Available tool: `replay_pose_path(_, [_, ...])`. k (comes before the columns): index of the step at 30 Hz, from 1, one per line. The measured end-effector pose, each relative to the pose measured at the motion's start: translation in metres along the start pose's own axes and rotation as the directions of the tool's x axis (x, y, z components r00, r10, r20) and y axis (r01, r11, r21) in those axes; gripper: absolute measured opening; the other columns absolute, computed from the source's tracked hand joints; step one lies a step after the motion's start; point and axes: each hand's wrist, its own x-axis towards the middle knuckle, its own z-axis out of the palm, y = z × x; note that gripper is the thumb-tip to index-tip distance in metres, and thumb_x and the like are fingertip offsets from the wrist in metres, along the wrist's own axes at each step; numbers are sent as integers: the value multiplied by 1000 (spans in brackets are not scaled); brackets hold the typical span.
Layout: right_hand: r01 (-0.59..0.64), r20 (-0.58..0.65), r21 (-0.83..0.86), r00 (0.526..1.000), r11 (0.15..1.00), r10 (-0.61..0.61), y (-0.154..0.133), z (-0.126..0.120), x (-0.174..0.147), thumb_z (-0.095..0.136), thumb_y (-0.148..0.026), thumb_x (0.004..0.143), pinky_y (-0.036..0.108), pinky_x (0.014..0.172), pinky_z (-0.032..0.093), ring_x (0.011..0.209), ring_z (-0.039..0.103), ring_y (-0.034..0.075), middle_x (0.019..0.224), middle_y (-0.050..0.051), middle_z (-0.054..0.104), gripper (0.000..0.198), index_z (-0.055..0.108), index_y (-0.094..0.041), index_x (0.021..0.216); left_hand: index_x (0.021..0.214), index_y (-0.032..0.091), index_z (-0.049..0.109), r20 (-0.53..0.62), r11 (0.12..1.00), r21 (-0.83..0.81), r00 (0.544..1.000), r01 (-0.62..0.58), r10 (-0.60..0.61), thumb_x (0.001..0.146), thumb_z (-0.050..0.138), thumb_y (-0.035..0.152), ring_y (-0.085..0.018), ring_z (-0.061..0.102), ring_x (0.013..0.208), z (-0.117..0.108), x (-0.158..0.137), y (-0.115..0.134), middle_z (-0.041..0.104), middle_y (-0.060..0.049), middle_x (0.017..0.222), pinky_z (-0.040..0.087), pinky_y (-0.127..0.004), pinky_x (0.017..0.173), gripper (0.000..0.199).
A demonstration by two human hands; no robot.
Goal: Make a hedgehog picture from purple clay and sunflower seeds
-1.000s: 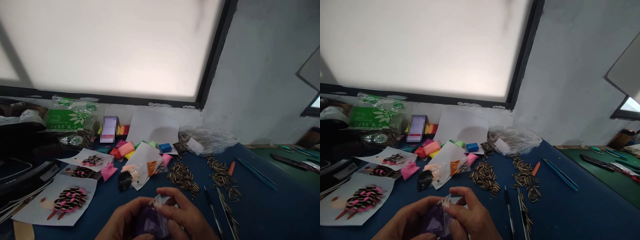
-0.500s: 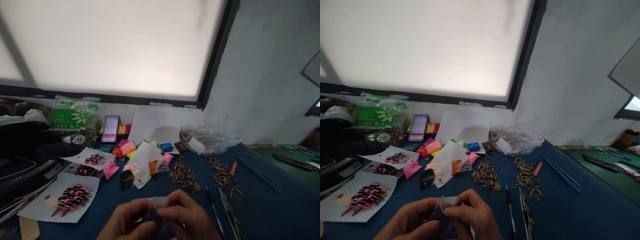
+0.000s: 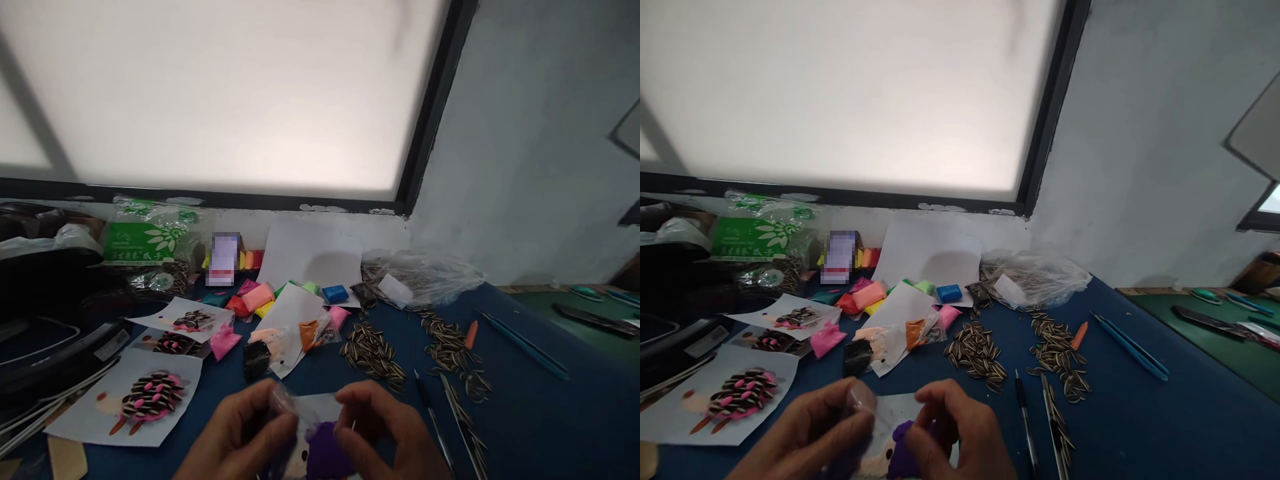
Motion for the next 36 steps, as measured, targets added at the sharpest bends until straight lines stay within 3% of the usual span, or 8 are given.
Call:
replay_pose_path(2, [13, -42, -101, 999, 995, -17, -3, -6, 5, 57, -40, 96, 27, 60, 47, 68, 61, 18, 79, 4, 67, 23, 67, -20, 102, 77, 21, 63, -197, 965, 257, 975, -54, 107, 88, 67, 58, -15, 52, 63, -15, 2, -3, 57, 3, 70, 40, -22, 56, 38])
replay_pose_path(7, [55, -68, -339, 994, 939, -83, -4, -18, 14, 51, -29, 94, 26, 54, 40, 61, 55, 16, 71, 2, 61, 20, 65, -20, 83, 103, 26, 65, -377, 790, 613, 874, -12, 306, 83, 65, 44, -26, 68, 76, -47, 15, -22, 71, 0, 83, 48, -29, 64, 27])
replay_pose_path(15, [84, -62, -514, 989, 854, -135, 3, -18, 16, 49, -15, 92, 26, 57, 40, 64, 60, 17, 77, 3, 67, 18, 66, -19, 85, 113, 18, 69, -162, 307, 950, 741, -63, 652, 93, 48, 36, -40, 63, 113, -58, 30, -37, 69, -18, 120, 50, -53, 93, 34])
replay_pose_path(20, [43, -9, -720, 997, 693, -71, 7, -19, 15, 50, -7, 92, 27, 60, 40, 71, 64, 18, 83, 4, 69, 20, 64, -19, 83, 91, 24, 76, 64, 109, 982, 818, -152, 571, 96, 42, 22, -28, 70, 86, -54, 26, -35, 75, -9, 92, 55, -35, 72, 35])
replay_pose_path(22, [0, -25, -781, 999, 624, -31, 8, -22, 16, 54, -6, 92, 28, 62, 41, 74, 66, 20, 85, 5, 69, 18, 65, -18, 84, 93, 24, 78, 68, 95, 985, 833, -144, 549, 95, 43, 20, -28, 70, 83, -55, 25, -37, 75, -8, 91, 55, -35, 70, 36])
replay_pose_path(28, [-31, -85, -828, 994, 561, -70, 14, -34, 25, 53, -3, 94, 30, 68, 47, 83, 67, 23, 92, 9, 69, 22, 69, -17, 89, 106, 27, 77, 81, 189, 948, 772, -254, 631, 95, 45, 17, -30, 67, 97, -47, 21, -44, 76, -8, 103, 52, -36, 81, 35])
replay_pose_path(32, [-10, -87, -837, 990, 548, -114, 20, -34, 31, 57, -3, 93, 29, 70, 50, 85, 66, 22, 90, 8, 68, 22, 73, -18, 88, 103, 29, 75, 60, 407, 851, 831, -332, 553, 100, 43, 21, -25, 68, 91, -32, 21, -48, 73, -6, 103, 54, -27, 73, 33])
replay_pose_path(36, [6, -87, -839, 986, 544, -144, 23, -28, 40, 62, -6, 93, 30, 73, 51, 87, 66, 22, 90, 7, 68, 19, 76, -19, 90, 103, 27, 75, 83, 434, 831, 848, -349, 523, 101, 45, 23, -24, 67, 91, -28, 23, -55, 71, -7, 103, 55, -28, 76, 31])
